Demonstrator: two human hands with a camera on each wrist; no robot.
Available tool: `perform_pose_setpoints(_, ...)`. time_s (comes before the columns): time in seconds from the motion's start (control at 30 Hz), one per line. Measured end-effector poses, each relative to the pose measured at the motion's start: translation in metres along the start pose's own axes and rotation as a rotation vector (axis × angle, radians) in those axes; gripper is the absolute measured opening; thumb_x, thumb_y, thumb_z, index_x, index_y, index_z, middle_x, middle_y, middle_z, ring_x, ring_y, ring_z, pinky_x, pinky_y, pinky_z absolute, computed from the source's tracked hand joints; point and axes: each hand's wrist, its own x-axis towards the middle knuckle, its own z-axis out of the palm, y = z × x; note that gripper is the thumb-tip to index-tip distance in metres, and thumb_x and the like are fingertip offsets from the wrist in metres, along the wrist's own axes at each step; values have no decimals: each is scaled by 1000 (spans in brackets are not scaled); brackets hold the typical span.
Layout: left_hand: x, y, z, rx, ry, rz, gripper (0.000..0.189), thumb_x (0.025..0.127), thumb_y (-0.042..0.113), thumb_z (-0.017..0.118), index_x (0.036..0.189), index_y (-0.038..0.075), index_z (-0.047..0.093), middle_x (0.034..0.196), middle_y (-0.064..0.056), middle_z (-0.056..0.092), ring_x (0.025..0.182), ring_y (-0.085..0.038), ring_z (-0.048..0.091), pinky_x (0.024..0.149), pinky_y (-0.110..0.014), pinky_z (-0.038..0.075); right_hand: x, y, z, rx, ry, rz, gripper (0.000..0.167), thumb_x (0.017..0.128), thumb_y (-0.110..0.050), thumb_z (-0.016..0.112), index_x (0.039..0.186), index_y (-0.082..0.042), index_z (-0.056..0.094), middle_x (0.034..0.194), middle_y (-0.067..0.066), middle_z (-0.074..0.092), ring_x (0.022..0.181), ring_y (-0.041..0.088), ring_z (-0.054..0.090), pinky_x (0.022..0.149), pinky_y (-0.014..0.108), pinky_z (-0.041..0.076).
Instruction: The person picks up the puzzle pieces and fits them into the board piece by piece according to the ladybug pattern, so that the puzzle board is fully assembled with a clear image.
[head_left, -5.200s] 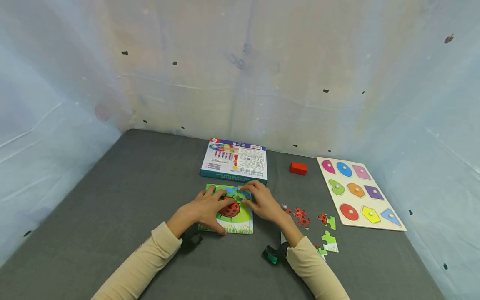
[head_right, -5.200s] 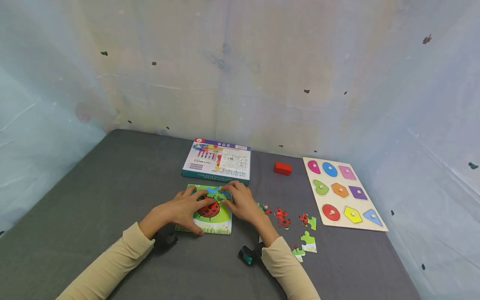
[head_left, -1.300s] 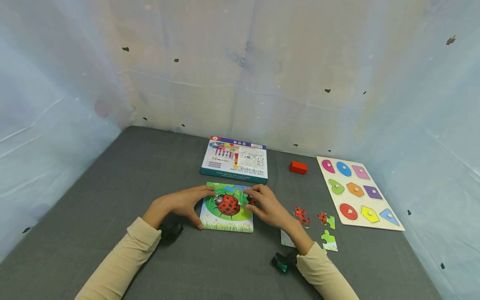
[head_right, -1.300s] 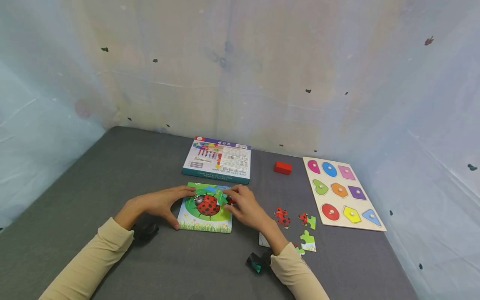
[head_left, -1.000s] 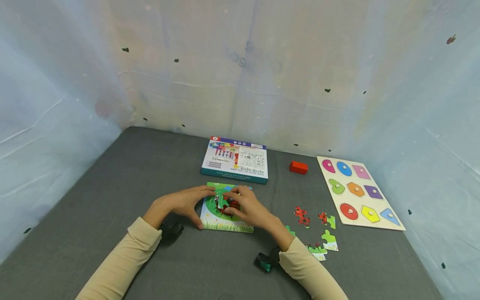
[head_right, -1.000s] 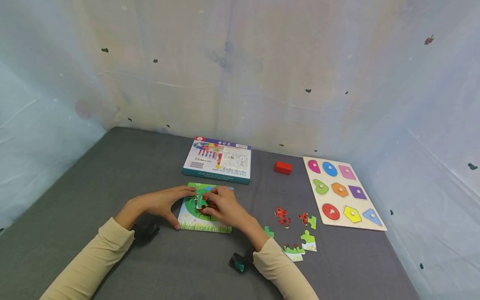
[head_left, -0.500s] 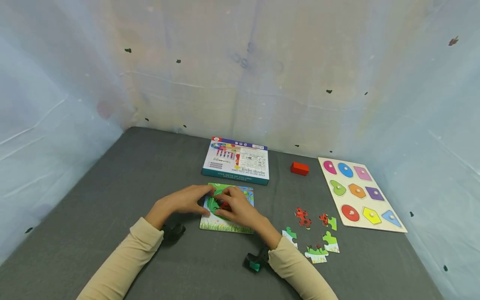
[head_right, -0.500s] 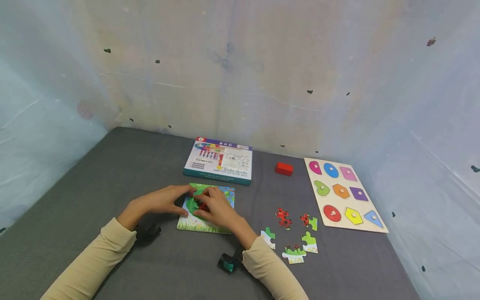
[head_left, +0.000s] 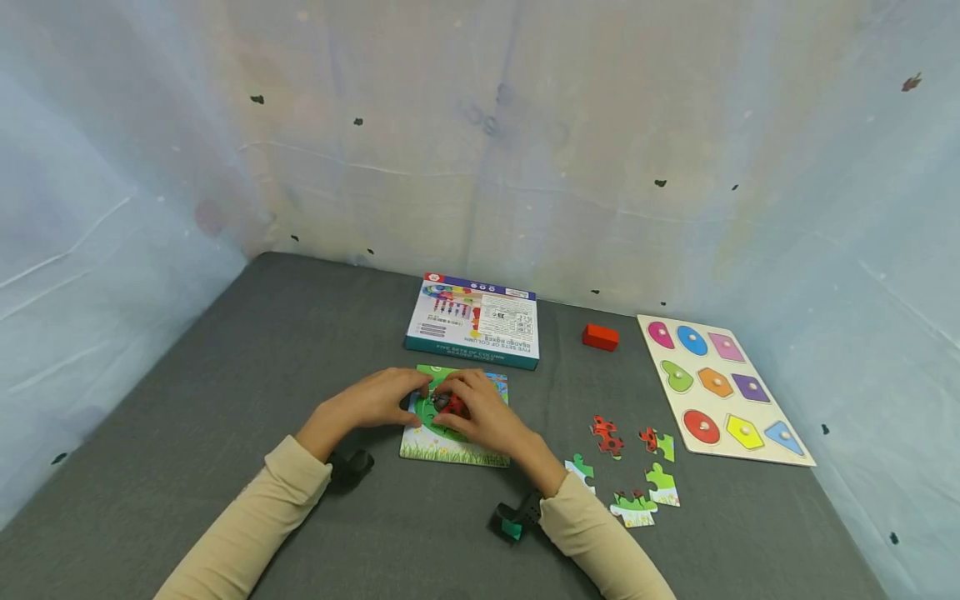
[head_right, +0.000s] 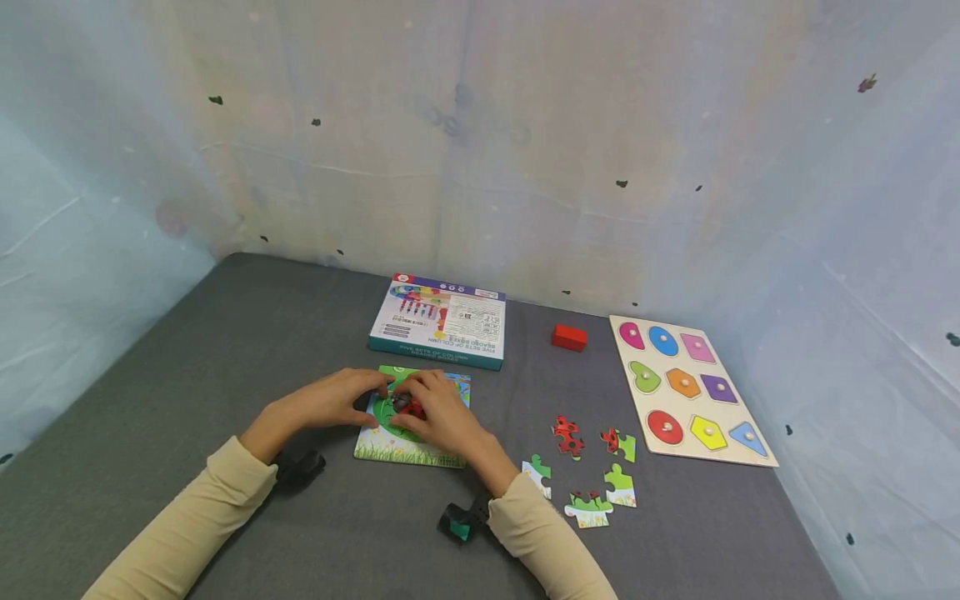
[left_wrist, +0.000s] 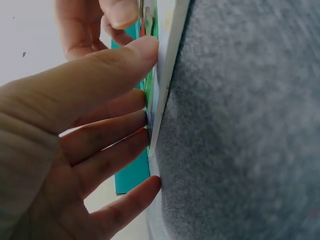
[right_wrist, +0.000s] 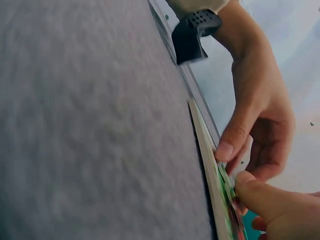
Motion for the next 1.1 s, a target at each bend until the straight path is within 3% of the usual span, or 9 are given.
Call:
perform_pose_setpoints(0.37, 1, 0, 1, 16, 15, 2, 32, 78, 19, 77, 103, 10, 61, 99, -3, 62, 90, -18, 58, 75, -36, 48, -7, 9, -3, 32, -7, -25, 34, 85, -33, 69, 113, -13, 65, 124, 11, 53, 120, 25, 43, 97, 40, 38)
perform_pose_setpoints(0.6, 0, 0, 3, 17, 15, 1, 26, 78, 18, 76, 99, 10, 64, 114, -10, 60, 102, -24, 58, 82, -39, 48, -8, 10, -1, 45, 3, -29, 33, 85, -30, 69, 112, -12, 66, 124, 12, 53, 120, 25, 43, 98, 42, 38)
perform_pose_setpoints(0.83, 1, -1, 3, 31, 20, 33, 20, 78, 17, 76, 93, 10, 64, 113, -10, 60, 98, -23, 58, 78, -38, 48, -8, 11, 0, 60, 5, -6, 31, 86, -32, 67, 111, -14, 67, 125, 12, 53, 120, 25, 43, 98, 40, 38)
perform_pose_setpoints(1.1, 1, 0, 2, 43, 18, 30, 17, 78, 17, 77, 89, 10, 66, 124, -16, 57, 110, -30, 56, 83, -41, 48, -8, 12, 3, 53, 28, 0, 30, 85, -31, 69, 108, -13, 68, 125, 11, 53, 118, 25, 46, 97, 40, 38)
